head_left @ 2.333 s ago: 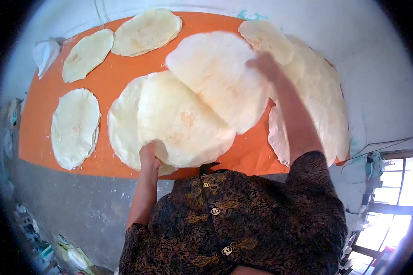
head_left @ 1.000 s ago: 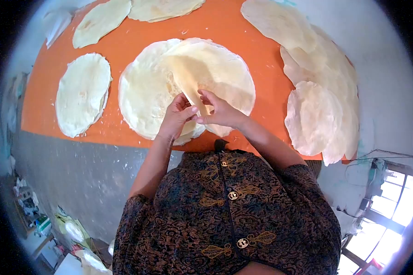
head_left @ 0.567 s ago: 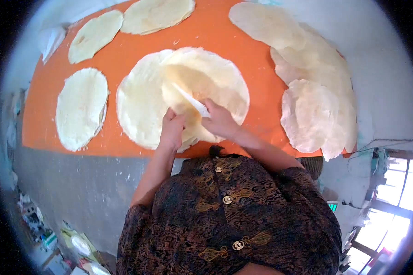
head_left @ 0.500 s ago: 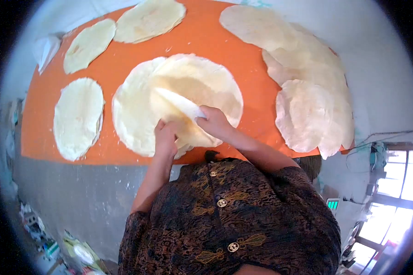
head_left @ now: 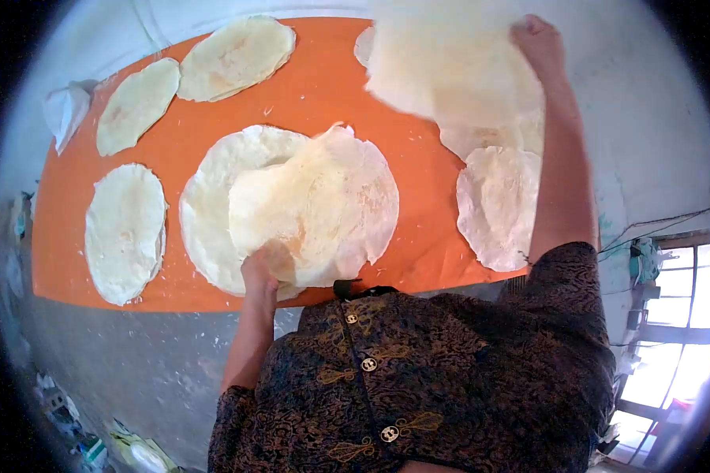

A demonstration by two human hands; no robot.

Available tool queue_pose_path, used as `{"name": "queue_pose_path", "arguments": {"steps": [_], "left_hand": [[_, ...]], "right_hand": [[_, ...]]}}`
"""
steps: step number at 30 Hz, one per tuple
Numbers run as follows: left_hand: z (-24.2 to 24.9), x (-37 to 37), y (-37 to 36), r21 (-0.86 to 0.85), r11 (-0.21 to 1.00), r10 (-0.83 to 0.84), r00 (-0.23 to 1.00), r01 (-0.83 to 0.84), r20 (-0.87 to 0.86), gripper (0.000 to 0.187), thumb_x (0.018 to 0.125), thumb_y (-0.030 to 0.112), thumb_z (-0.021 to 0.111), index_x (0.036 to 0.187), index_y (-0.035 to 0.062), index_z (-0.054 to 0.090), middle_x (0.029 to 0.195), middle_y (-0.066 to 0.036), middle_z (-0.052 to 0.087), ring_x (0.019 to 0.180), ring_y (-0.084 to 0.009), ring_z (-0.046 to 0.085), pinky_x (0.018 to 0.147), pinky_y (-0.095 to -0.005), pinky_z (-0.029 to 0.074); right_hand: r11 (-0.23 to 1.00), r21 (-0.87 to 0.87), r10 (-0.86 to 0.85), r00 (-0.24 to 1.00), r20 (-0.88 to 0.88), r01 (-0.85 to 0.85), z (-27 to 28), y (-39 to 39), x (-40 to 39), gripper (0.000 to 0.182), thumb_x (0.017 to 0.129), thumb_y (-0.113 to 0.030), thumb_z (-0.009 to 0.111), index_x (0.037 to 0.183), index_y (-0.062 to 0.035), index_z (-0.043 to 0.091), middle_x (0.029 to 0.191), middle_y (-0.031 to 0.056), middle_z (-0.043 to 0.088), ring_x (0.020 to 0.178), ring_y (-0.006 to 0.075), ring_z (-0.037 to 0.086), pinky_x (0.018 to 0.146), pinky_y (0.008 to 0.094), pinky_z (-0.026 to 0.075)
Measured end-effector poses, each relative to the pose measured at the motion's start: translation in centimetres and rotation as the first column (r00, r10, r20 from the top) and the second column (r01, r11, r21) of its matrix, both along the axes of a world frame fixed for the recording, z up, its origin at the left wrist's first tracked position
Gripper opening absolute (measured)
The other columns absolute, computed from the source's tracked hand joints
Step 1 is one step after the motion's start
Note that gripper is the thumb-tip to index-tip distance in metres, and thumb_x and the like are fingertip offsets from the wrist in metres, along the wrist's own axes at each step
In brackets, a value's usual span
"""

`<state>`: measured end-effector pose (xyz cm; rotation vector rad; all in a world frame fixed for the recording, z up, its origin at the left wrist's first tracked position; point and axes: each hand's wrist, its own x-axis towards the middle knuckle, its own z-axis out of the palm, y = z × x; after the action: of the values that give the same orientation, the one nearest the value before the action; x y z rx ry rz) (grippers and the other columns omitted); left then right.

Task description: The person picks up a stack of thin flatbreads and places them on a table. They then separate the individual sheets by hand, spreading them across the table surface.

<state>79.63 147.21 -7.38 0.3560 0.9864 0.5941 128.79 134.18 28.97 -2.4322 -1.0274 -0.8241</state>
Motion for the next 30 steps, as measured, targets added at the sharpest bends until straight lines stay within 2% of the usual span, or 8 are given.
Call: {"name": "queue_pose_path", "arguments": {"steps": [3,8,13,18,24,26,28,30], "left_hand": [[-1.0,-0.1,0.1,0.013,0.999,0.031,0.999,-0.032,0.006,0.026,0.079,0.005,0.048,0.103,-0.0051,0.048,0.093,-0.014,0.056,0.082,-0.0276,0.058,0.068,-0.0390,0.050],[0.3,-0.1,-0.2,0.048,0.998,-0.033,0.999,0.033,-0.002,0.028,0.081,0.009,0.049,0.105,-0.0047,0.047,0.096,-0.013,0.055,0.085,-0.0268,0.057,0.070,-0.0380,0.050],[2.1,-0.7,-0.1,-0.014,0.984,-0.175,0.971,0.179,0.164,0.034,0.084,0.019,0.047,0.111,-0.0008,0.045,0.105,-0.013,0.053,0.096,-0.0252,0.054,0.077,-0.0394,0.047],[10.1,1.1,-1.8,-0.069,0.946,-0.287,0.917,0.317,0.278,0.039,0.086,0.031,0.045,0.115,0.0052,0.043,0.109,-0.013,0.052,0.100,-0.0235,0.051,0.080,-0.0398,0.044],[12.1,0.5,-1.2,0.110,0.918,-0.396,0.868,0.381,0.301,0.040,0.083,0.034,0.050,0.112,0.0061,0.045,0.106,-0.012,0.053,0.093,-0.0230,0.053,0.074,-0.0350,0.044],[11.0,-1.8,-0.1,0.312,0.900,-0.291,0.952,0.304,-0.090,0.040,0.081,0.032,0.054,0.110,0.0048,0.048,0.106,-0.011,0.052,0.092,-0.0224,0.053,0.074,-0.0332,0.043],[9.1,-4.2,1.0,0.568,0.810,0.143,0.890,0.145,-0.432,0.041,0.078,0.020,0.058,0.111,-0.0017,0.046,0.100,-0.010,0.054,0.086,-0.0168,0.052,0.070,-0.0283,0.042],[3.6,-7.5,3.3,0.806,0.587,0.427,0.816,0.077,-0.389,0.033,0.078,0.016,0.058,0.103,-0.0041,0.047,0.093,-0.009,0.054,0.083,-0.0143,0.051,0.068,-0.0257,0.041]], "right_hand": [[0.996,-0.012,-0.081,0.978,0.192,0.085,3.6,-0.9,-3.0,0.026,0.075,-0.032,0.046,0.075,-0.0064,0.049,0.070,0.0148,0.056,0.064,0.0351,0.052,0.058,0.0409,0.042],[0.952,-0.217,-0.160,0.956,0.247,0.216,-5.1,-0.4,-4.0,0.016,0.079,-0.023,0.040,0.080,-0.0128,0.052,0.079,0.0107,0.061,0.072,0.0322,0.059,0.061,0.0446,0.048],[0.905,-0.411,0.009,0.971,-0.237,-0.108,-22.8,-0.6,-6.3,0.051,0.079,-0.036,0.050,0.119,-0.0054,0.041,0.119,0.0161,0.045,0.111,0.0283,0.043,0.091,0.0382,0.036],[0.676,-0.023,0.275,0.281,-0.919,-0.736,-19.2,1.6,-30.5,0.073,0.064,-0.035,0.065,0.122,-0.0021,0.035,0.120,0.0217,0.041,0.111,0.0332,0.042,0.092,0.0391,0.035],[0.722,-0.161,0.368,0.571,-0.734,-0.673,-24.7,0.3,-32.1,0.031,0.072,-0.026,0.057,0.092,-0.0014,0.057,0.076,0.0180,0.058,0.070,0.0279,0.058,0.060,0.0373,0.046],[0.798,0.039,0.505,0.632,-0.588,-0.602,-26.4,0.4,-26.8,0.026,0.072,-0.023,0.058,0.087,-0.0016,0.059,0.073,0.0124,0.059,0.060,0.0219,0.057,0.052,0.0338,0.045],[0.943,0.185,0.251,0.230,-0.940,-0.276,-23.4,-0.3,-20.3,0.024,0.072,-0.019,0.059,0.089,-0.0011,0.061,0.070,0.0031,0.058,0.063,0.0098,0.053,0.057,0.0295,0.045],[0.970,0.099,0.213,0.573,-0.791,-0.224,-17.9,-1.6,-15.5,0.028,0.070,-0.026,0.056,0.083,-0.0017,0.060,0.074,0.0132,0.061,0.064,0.0244,0.056,0.062,0.0359,0.045]]}}
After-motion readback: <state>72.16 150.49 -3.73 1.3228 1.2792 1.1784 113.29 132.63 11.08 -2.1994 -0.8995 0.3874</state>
